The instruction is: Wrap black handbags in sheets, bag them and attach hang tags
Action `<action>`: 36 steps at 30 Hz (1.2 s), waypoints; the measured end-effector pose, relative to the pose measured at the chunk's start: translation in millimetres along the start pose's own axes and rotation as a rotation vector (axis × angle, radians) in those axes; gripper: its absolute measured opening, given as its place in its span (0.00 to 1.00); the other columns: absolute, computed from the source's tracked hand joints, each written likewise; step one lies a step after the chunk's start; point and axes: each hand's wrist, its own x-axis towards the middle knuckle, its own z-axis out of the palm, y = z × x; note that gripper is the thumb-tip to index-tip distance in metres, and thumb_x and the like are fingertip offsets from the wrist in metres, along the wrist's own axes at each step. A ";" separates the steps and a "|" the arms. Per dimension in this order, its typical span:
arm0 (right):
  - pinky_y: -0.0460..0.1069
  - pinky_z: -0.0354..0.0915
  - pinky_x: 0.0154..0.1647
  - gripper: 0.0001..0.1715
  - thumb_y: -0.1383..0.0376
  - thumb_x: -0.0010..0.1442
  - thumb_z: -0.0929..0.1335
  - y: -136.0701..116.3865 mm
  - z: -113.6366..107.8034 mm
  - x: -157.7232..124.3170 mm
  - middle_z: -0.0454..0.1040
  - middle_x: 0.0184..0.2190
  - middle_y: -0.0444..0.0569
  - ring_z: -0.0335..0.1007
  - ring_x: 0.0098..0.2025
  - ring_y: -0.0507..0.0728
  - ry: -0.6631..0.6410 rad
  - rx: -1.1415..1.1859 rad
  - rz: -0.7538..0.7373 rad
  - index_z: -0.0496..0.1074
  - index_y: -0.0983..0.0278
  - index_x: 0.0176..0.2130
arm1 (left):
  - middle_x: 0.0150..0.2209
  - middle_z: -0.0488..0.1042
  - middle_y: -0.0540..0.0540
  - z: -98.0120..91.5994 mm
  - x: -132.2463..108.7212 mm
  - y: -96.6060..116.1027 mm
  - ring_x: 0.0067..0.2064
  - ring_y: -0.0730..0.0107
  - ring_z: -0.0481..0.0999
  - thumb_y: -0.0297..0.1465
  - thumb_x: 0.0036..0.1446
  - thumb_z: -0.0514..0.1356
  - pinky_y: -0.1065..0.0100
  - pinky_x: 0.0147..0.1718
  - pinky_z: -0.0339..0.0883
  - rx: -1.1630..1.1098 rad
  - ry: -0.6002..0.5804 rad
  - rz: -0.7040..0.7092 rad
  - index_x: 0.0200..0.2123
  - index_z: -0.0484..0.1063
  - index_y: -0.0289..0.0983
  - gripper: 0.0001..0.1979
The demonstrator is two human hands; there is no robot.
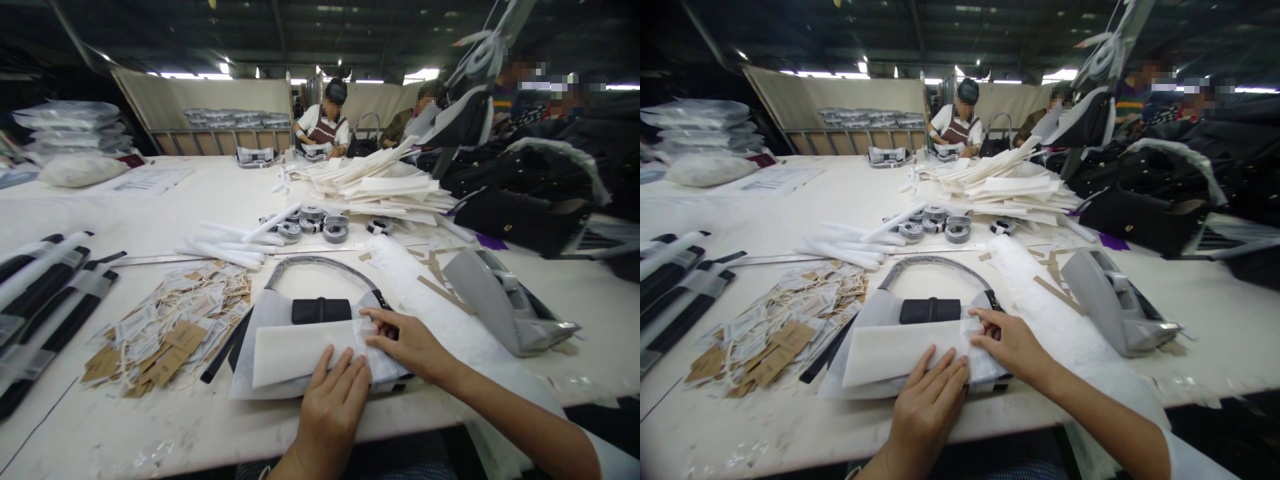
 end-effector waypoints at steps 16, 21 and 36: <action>0.48 0.69 0.33 0.29 0.62 0.58 0.70 7.5 4.3 8.3 0.75 0.28 0.43 0.71 0.27 0.53 0.033 -0.071 -0.092 0.71 0.65 0.58 | 0.59 0.73 0.49 -6.9 4.5 1.1 0.59 0.63 0.72 0.24 0.66 0.48 0.59 0.65 0.56 0.109 -0.246 0.046 0.62 0.66 0.34 0.23; 0.51 0.71 0.45 0.18 0.62 0.64 0.66 13.8 -41.4 -16.9 0.80 0.43 0.49 0.77 0.39 0.56 0.254 -0.131 -0.164 0.76 0.61 0.51 | 0.57 0.75 0.49 -5.9 7.5 -0.6 0.57 0.64 0.73 0.23 0.62 0.50 0.60 0.67 0.48 0.093 -0.181 0.085 0.59 0.69 0.34 0.24; 0.47 0.68 0.25 0.15 0.63 0.51 0.75 90.2 -227.4 -50.4 0.77 0.20 0.57 0.73 0.21 0.54 0.664 -0.111 0.258 0.76 0.73 0.21 | 0.57 0.75 0.49 -5.9 8.5 0.4 0.57 0.63 0.74 0.24 0.63 0.49 0.61 0.66 0.48 0.081 -0.164 0.101 0.59 0.69 0.35 0.23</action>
